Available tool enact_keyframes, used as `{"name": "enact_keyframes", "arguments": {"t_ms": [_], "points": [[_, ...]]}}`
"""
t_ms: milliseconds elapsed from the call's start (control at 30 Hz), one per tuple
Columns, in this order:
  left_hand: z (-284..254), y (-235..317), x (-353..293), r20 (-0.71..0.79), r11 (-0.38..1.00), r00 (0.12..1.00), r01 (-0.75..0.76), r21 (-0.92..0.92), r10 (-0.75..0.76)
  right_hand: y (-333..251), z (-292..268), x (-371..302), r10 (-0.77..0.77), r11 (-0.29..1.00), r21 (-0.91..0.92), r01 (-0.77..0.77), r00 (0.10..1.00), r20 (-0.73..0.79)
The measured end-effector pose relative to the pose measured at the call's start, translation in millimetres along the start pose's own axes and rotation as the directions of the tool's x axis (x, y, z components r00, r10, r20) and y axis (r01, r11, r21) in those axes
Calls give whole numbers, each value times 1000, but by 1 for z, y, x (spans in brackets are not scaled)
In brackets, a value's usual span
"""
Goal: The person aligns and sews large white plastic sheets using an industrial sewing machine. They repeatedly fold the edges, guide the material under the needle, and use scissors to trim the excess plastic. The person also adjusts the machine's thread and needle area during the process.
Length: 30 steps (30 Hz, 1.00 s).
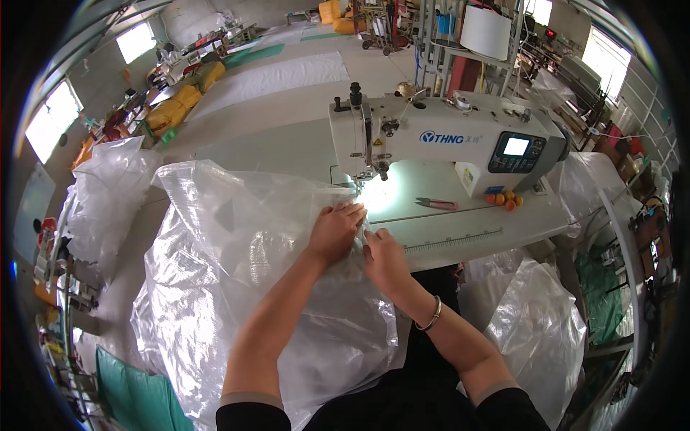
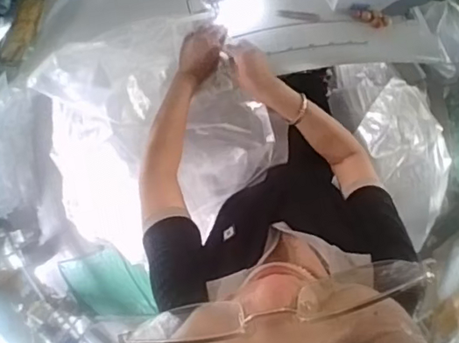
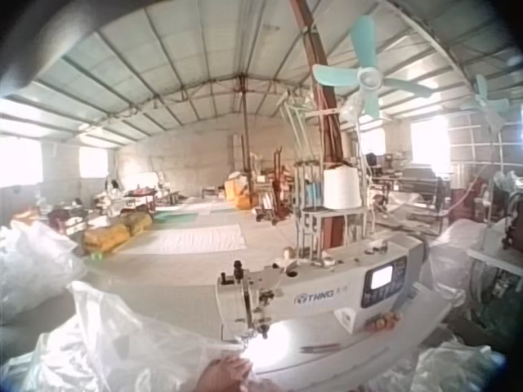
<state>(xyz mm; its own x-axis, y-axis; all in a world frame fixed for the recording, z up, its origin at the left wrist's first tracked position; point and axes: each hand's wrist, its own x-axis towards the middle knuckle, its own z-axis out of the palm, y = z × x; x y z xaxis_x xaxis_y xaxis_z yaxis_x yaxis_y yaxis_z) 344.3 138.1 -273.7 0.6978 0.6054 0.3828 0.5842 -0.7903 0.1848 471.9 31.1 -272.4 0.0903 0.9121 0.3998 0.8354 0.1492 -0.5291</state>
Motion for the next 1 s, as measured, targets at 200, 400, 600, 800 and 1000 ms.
{"name": "enact_keyframes", "arguments": {"t_ms": [200,400,600,800,1000], "points": [[-11,0,-1,42,992,998,-45,116,41,-7,4,-4,-6,965,-262,28,996,87],[-17,2,7,72,999,997,-18,33,16,-5,7,1,-64,960,-262,102,987,150],[-2,-24,20,-42,983,996,-90,-157,85,-1,8,15,-92,956,-263,129,985,148],[9,-38,37,-122,976,992,-50,-212,24,11,13,36,-38,934,-345,88,988,148],[-1,-36,18,44,915,992,129,-382,-122,23,24,51,-71,923,-372,95,994,78]]}}
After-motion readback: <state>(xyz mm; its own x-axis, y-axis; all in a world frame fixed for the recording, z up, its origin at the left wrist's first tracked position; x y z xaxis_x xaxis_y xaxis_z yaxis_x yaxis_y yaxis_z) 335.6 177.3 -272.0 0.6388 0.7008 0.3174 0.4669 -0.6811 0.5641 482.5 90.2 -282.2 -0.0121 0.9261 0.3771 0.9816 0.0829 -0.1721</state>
